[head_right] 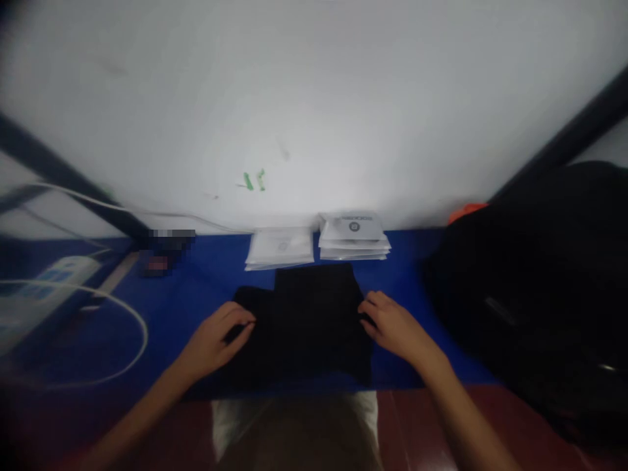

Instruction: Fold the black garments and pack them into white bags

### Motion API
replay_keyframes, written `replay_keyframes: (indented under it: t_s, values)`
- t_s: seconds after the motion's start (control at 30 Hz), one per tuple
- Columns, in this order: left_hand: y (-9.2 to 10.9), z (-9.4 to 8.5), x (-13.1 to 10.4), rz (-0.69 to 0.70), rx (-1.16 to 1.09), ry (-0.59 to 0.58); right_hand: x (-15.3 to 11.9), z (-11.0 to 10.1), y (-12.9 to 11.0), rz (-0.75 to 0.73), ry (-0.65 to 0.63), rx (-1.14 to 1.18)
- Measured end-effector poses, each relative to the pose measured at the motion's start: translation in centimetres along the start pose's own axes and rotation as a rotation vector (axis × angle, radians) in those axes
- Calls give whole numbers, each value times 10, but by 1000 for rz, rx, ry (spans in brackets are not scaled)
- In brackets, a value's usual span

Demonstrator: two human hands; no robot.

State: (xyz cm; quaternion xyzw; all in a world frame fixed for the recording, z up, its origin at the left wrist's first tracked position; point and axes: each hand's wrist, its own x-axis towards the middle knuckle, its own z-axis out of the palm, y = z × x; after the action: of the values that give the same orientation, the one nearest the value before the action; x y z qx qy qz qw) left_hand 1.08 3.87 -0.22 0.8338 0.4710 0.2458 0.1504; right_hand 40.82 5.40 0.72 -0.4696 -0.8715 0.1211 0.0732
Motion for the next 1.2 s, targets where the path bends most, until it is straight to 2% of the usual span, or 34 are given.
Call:
replay_keyframes:
  t_s: [0.07, 0.1, 0.2, 0.27, 0.37, 0.5, 0.63, 0.73, 0.8, 0.87, 0.93, 1.0, 1.13, 1.2]
  values:
    - [-14, -2, -16, -230, 72, 107, 1, -4, -1, 6, 29, 19]
    - [-21, -4, -23, -341, 107, 124, 2, -6, -2, 11, 54, 25]
    - [-31, -7, -39, -563, 121, 40, 8, -10, -8, 14, 144, 34]
    - [-32, -7, -44, -613, 100, -48, 15, -8, -13, -13, 180, 44]
    - [-29, -6, -44, -592, 95, -119, 24, -5, -18, -60, 185, 54]
    - [-32, -12, -39, -539, 71, -88, 28, -4, -17, -68, 203, 52]
    - [-45, -37, -35, -545, 55, 68, 24, -4, -14, -49, 247, 53]
    - [-49, -62, -25, -605, 78, 265, 22, -2, -17, -51, 241, 71]
    - [-41, -74, -12, -604, 86, 459, 23, 0, -21, -70, 217, 86]
    - [-25, -77, 5, -519, 93, 629, 26, 3, -27, -97, 183, 101]
    - [-3, -68, 22, -361, 124, 690, 30, 5, -35, -134, 156, 114]
    - [19, -47, 37, -188, 156, 628, 34, 5, -43, -169, 134, 123]
    - [56, 15, 47, 37, 115, 338, 41, 5, -55, -198, 75, 120]
    - [67, 39, 43, 79, 73, 196, 43, 6, -58, -198, 44, 111]
